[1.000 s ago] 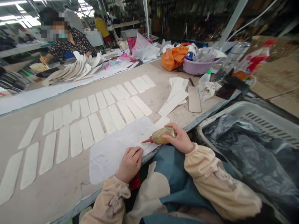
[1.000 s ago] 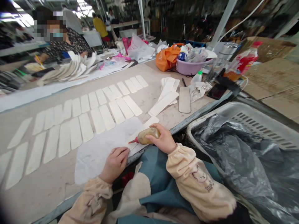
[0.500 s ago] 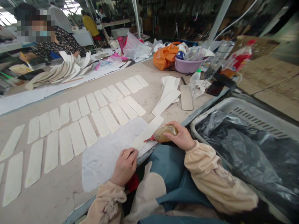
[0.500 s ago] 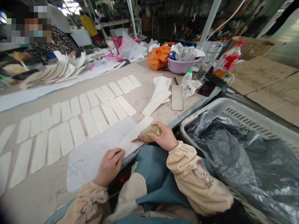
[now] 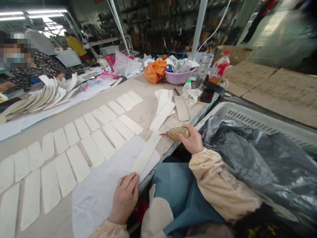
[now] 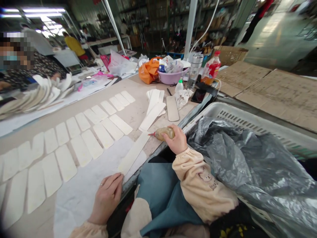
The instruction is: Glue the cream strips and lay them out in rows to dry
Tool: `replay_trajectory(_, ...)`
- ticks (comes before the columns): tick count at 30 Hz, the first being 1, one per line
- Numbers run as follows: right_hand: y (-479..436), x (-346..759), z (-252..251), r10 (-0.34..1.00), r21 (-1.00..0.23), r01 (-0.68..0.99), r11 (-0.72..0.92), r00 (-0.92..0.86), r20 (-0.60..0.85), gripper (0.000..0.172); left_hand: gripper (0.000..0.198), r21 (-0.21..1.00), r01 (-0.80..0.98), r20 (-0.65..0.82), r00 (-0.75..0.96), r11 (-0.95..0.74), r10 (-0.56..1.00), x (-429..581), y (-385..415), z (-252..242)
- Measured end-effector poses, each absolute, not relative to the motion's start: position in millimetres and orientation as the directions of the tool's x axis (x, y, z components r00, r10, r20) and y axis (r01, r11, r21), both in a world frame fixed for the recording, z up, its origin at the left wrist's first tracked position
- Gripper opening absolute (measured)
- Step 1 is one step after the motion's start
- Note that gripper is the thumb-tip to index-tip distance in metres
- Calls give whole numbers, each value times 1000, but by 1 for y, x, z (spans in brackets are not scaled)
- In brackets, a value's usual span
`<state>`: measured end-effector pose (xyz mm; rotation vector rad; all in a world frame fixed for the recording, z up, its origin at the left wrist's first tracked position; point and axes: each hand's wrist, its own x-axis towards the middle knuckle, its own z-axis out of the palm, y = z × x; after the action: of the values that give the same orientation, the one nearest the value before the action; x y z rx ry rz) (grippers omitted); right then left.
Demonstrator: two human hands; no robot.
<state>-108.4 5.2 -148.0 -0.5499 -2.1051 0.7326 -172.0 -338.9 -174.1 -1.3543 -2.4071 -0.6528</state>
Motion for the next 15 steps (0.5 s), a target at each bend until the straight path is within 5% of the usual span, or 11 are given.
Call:
replay_trajectory(4,-8,-105,-140,582,-737,17,676,-626,519,36,25,237,860,468,-508,451,723,-173,-337,-174)
replay_trajectory(9,-39,-108,-135,377,-814,-172,555,-820,431,35,25,237,857,463,-513,457,723,-172,-337,-174)
replay_trajectory(15,-44,-115,-139,358,-764,-144,629,-818,450,36,25,227,857,453,-513,462,729,-171,-337,-172)
